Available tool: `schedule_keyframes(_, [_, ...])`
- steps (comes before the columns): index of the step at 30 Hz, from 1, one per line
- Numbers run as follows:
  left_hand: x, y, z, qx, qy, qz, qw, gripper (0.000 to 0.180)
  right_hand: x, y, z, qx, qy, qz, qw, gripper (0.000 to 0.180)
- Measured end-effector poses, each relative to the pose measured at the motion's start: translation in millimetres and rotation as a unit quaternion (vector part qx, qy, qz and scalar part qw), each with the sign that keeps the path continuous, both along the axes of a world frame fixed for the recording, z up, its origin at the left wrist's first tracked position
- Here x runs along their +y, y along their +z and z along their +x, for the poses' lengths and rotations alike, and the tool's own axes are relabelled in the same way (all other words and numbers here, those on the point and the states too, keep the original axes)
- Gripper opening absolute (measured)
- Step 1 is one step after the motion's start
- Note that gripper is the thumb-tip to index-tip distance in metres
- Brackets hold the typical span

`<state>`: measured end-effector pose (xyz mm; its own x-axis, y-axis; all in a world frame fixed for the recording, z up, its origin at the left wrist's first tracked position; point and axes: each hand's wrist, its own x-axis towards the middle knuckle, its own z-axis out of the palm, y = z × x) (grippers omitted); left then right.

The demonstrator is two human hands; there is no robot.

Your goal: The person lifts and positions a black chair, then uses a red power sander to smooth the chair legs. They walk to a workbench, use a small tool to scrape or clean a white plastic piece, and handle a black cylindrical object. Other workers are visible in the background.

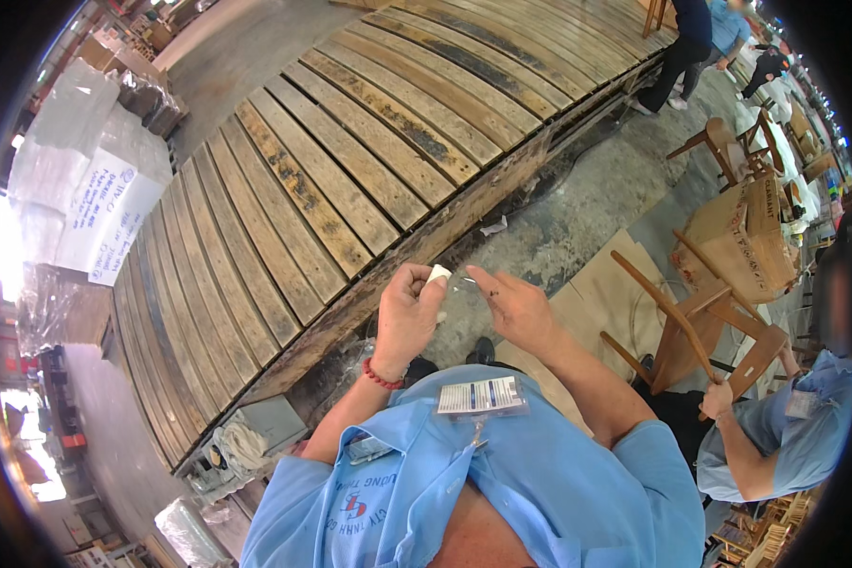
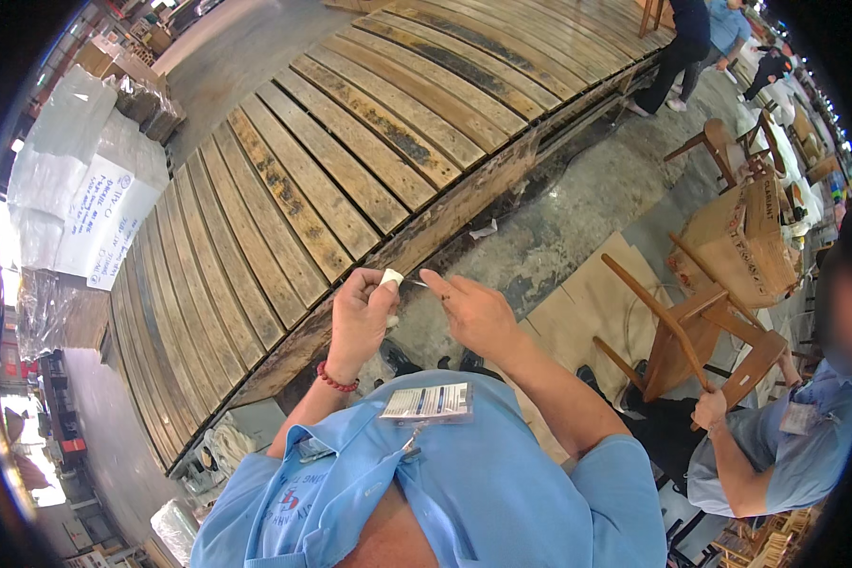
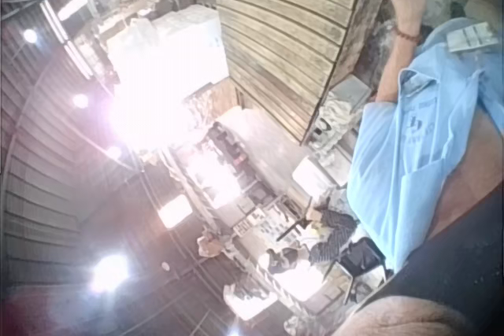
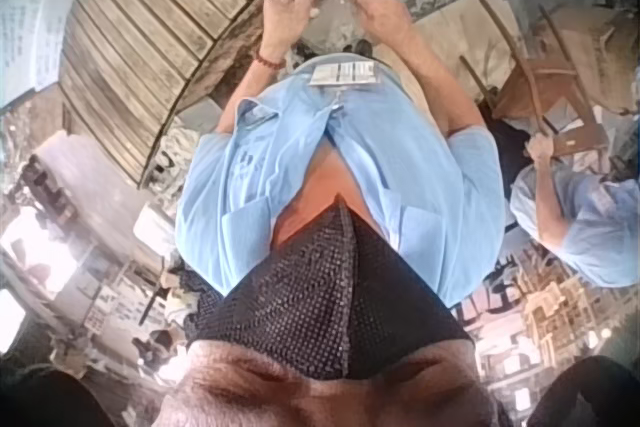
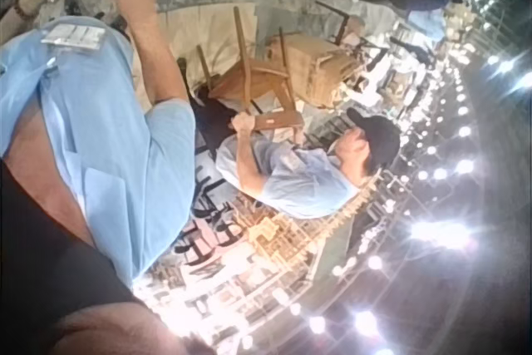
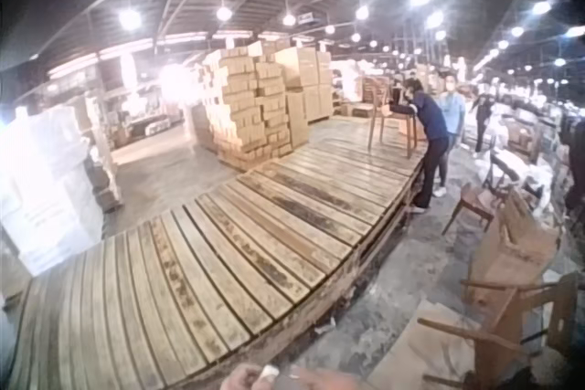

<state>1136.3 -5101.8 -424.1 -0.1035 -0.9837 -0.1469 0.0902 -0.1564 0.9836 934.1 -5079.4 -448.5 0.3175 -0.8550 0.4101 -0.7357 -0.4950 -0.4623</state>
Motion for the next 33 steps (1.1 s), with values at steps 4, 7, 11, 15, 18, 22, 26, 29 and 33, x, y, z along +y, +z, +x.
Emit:
schedule_keyframes(4, [0, 2, 7, 0.081, 0.009, -0.025, 0.996, 0.019, 5, -21, -16, 0.044, -0.036, 0.074, 0.996, 0.053])
schedule_keyframes(7, [0, 2, 12, 0.089, -0.034, -0.006, 0.995, 0.022, 10, -17, -11, 0.007, -0.053, 0.034, 0.998, 0.052])
schedule_keyframes(11, [1, 1, 13, 0.051, -0.059, 0.008, 0.997, 0.024, 15, 11, 5, -0.036, -0.018, -0.032, 0.999, 0.054])
schedule_keyframes(15, [3, 1, 15, 0.05, -0.065, -0.003, 0.997, 0.025, 16, 30, 14, -0.044, 0.016, -0.049, 0.998, 0.059])
schedule_keyframes(18, [4, 2, 19, 0.033, -0.071, 0.002, 0.997, 0.025, 15, 31, 17, -0.035, 0.022, -0.053, 0.998, 0.061])
schedule_keyframes(22, [7, 3, 22, 0.029, -0.065, -0.012, 0.997, 0.024, 15, 26, 21, -0.026, 0.023, -0.059, 0.998, 0.062])
schedule_keyframes(26, [9, 3, 24, 0.014, -0.064, -0.03, 0.997, 0.022, 15, 25, 24, -0.022, 0.023, -0.055, 0.998, 0.063])
schedule_keyframes(29, [10, 3, 25, 0.008, -0.058, -0.028, 0.998, 0.022, 15, 25, 27, -0.025, 0.022, -0.055, 0.998, 0.062])
schedule_keyframes(33, [9, 3, 25, 0.012, -0.056, -0.033, 0.998, 0.021, 14, 25, 29, -0.014, 0.021, -0.058, 0.998, 0.061])
